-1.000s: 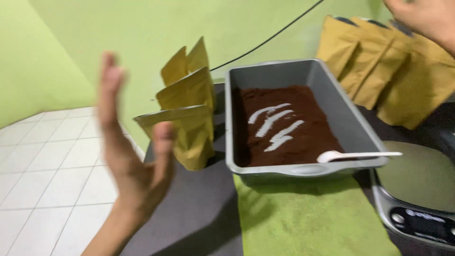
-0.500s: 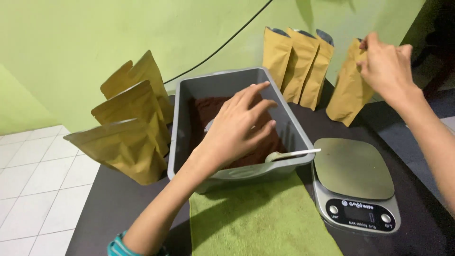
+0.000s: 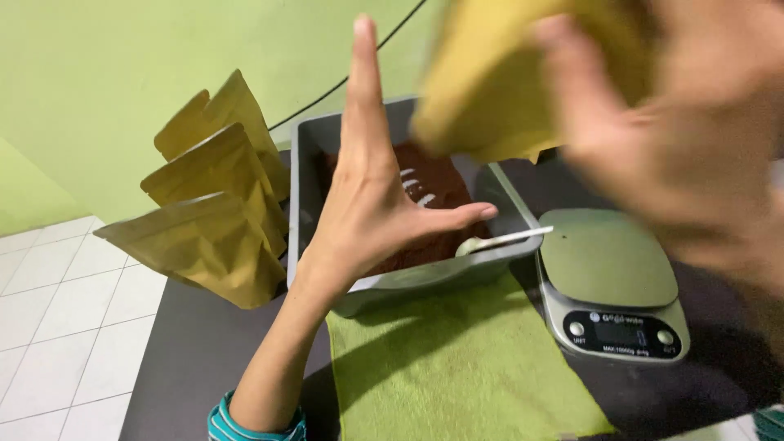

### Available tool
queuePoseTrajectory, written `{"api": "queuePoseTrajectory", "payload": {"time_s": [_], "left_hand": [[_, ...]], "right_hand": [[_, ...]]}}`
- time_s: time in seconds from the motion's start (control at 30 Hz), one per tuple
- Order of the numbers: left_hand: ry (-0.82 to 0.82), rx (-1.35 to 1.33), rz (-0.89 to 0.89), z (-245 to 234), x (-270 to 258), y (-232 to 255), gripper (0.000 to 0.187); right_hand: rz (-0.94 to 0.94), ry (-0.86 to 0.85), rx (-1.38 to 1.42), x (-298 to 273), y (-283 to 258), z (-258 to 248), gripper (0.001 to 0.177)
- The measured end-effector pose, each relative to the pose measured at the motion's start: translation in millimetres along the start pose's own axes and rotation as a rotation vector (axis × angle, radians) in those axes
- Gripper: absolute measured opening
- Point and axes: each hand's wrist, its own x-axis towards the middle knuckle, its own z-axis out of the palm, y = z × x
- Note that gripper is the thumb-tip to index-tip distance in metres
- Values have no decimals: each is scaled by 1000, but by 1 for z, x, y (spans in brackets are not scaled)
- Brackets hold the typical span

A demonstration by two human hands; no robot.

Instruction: Filling stand-up coffee pouches with ground coffee using a spoon and weighing them on a digital scale for accuracy.

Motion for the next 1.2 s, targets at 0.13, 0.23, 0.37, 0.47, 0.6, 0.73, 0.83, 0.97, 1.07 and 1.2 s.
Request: {"api": "queuePoseTrajectory", "payload": {"time_s": [0.13,0.23,0.37,0.47,0.6,0.73,0.83,0.97,1.07,1.2], "left_hand": [[151,-89,-1,-10,-3,-3,158],[277,-55,-79,-9,0,-21,138],[328,89,-209,-8,5,-73,142],[364,111,-259,1,3,-103,130],[379,32,-320,10,3,-105,131],[467,23,-274,7,2,-98,130],[516,41,-255,8,2,-101,132],[549,23,-253,13,-2,-112,138],[564,60,-251,12,0,-112,133],[578,94,-273,6,2,-103,131]], "right_hand": [[-104,-102,353,57,-72,11,23],[-194,-108,384,76,-79,39,35],[-68,-110,364,65,-55,69,70],[-102,-276,249,34,-36,91,22],[104,-1647,131,-13,-29,126,27],[41,-1884,64,-49,-14,159,7],[0,-1737,-80,-54,-5,184,10],[-59,-1526,-283,-54,14,221,14],[-122,-1270,-487,-58,31,272,18],[112,-1271,-338,-67,49,356,22]]}}
